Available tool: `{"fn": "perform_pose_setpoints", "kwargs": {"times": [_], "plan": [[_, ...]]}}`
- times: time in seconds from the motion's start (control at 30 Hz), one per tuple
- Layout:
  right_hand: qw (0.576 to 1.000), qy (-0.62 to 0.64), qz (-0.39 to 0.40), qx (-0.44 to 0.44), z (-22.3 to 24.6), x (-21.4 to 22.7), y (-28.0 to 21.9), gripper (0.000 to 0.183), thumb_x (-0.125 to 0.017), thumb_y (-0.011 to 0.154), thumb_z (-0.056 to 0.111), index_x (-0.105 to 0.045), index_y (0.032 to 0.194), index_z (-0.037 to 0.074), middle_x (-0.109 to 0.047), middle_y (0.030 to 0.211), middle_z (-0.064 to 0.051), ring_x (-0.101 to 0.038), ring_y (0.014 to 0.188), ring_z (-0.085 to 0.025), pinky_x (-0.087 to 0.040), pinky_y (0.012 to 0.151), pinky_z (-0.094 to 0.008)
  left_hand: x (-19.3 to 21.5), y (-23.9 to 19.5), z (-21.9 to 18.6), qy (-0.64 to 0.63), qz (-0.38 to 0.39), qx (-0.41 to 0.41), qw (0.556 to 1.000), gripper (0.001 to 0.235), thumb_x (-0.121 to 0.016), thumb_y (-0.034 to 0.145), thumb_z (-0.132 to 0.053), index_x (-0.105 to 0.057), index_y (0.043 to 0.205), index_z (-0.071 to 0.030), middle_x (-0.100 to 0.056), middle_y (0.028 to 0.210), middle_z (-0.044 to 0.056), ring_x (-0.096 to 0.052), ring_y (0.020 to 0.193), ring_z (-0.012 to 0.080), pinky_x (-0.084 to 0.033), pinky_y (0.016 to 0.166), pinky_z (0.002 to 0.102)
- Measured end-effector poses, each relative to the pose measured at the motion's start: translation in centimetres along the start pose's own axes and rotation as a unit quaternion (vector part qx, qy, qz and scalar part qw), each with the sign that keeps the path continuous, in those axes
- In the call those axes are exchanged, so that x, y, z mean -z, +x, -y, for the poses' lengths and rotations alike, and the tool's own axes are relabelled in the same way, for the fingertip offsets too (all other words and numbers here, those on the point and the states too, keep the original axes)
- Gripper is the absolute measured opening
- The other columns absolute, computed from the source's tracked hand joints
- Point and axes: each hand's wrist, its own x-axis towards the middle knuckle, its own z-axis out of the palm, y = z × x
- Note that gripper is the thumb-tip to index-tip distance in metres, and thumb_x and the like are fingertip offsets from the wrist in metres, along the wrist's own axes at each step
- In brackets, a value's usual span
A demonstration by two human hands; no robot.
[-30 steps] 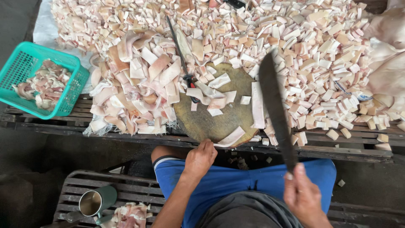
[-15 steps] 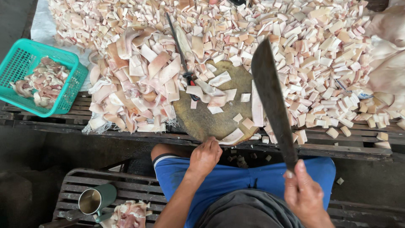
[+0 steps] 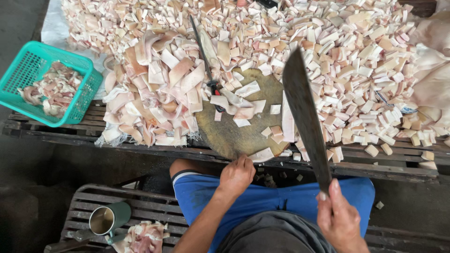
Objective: The person cuts strips of animal fat and skin into small cubes using a large knife on a wooden board, moving processed pieces into a basket.
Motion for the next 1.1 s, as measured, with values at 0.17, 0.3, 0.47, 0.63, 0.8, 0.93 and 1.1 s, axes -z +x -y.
{"fn": "perform_pose_setpoints", "kwargs": {"times": [0.17,0.3,0.47,0.63,0.8,0.93,1.1], "plan": [[0.92,-0.179,0.338,-0.087,0.3,-3.1,0.1,0.072,-0.066,0.087,0.009,-0.047,0.156,0.015,-0.074,0.084,-0.017,-0.071,0.06,-0.038,-0.058,0.058,-0.049,-0.2,0.0,-0.6,0.002,-0.023,0.002,1.0,0.018,-0.067,0.088,-0.019,-0.063,0.086,-0.002,-0.07,0.095,0.018,-0.073,0.07,0.027,-0.06,0.061,0.036],[0.971,-0.102,0.198,-0.082,-0.1,-2.2,1.4,0.06,-0.065,0.087,0.01,-0.053,0.146,0.014,-0.075,0.092,-0.02,-0.071,0.064,-0.042,-0.058,0.056,-0.049,-0.5,0.9,-1.3,-0.009,-0.018,0.019,1.0,0.016,-0.066,0.09,-0.018,-0.063,0.089,-0.002,-0.068,0.087,0.013,-0.073,0.074,0.0273,-0.06,0.063,0.037],[0.994,-0.037,0.028,-0.097,0.1,0.4,1.8,0.051,-0.065,0.095,0.008,-0.053,0.144,0.009,-0.066,0.075,-0.018,-0.064,0.053,-0.03,-0.055,0.055,-0.043,-1.4,2.0,-2.0,-0.029,0.0,0.041,0.999,0.016,-0.069,0.087,-0.02,-0.064,0.086,-0.005,-0.066,0.088,0.013,-0.07,0.081,0.0317,-0.058,0.072,0.043],[0.992,-0.055,0.106,0.027,-0.1,-1.2,0.6,0.064,-0.064,0.086,0.0,-0.046,0.147,0.004,-0.068,0.081,-0.017,-0.067,0.058,-0.031,-0.054,0.053,-0.044,-1.7,2.5,-1.2,-0.007,0.007,0.012,1.0,0.015,-0.07,0.086,-0.019,-0.067,0.089,-0.005,-0.066,0.092,0.013,-0.069,0.085,0.0311,-0.056,0.082,0.044],[0.95,-0.147,0.267,-0.067,-0.9,-2.6,1.5,0.076,-0.069,0.083,0.001,-0.047,0.153,0.019,-0.072,0.081,-0.015,-0.066,0.057,-0.039,-0.054,0.055,-0.05,-1.1,3.2,-1.1,0.012,-0.021,-0.003,1.0,0.012,-0.069,0.085,-0.016,-0.069,0.088,-0.004,-0.068,0.096,0.014,-0.069,0.09,0.0304,-0.054,0.086,0.042],[0.99,-0.069,0.108,-0.052,-0.6,-0.6,1.0,0.069,-0.066,0.086,0.0,-0.047,0.15,0.017,-0.07,0.087,-0.019,-0.069,0.063,-0.035,-0.056,0.056,-0.044,-0.8,2.5,-0.7,-0.04,-0.018,0.007,0.999,0.013,-0.069,0.086,-0.014,-0.069,0.091,-0.003,-0.07,0.102,0.014,-0.069,0.093,0.0316,-0.053,0.086,0.043],[0.998,-0.018,0.059,-0.022,0.2,-0.9,-0.3,0.068,-0.067,0.089,0.001,-0.043,0.151,0.014,-0.069,0.076,-0.015,-0.068,0.055,-0.028,-0.053,0.051,-0.042,-0.3,2.0,-0.2,-0.105,-0.018,0.025,0.994,0.013,-0.069,0.088,-0.015,-0.07,0.092,-0.002,-0.07,0.105,0.013,-0.068,0.098,0.0312,-0.053,0.088,0.044]]}}
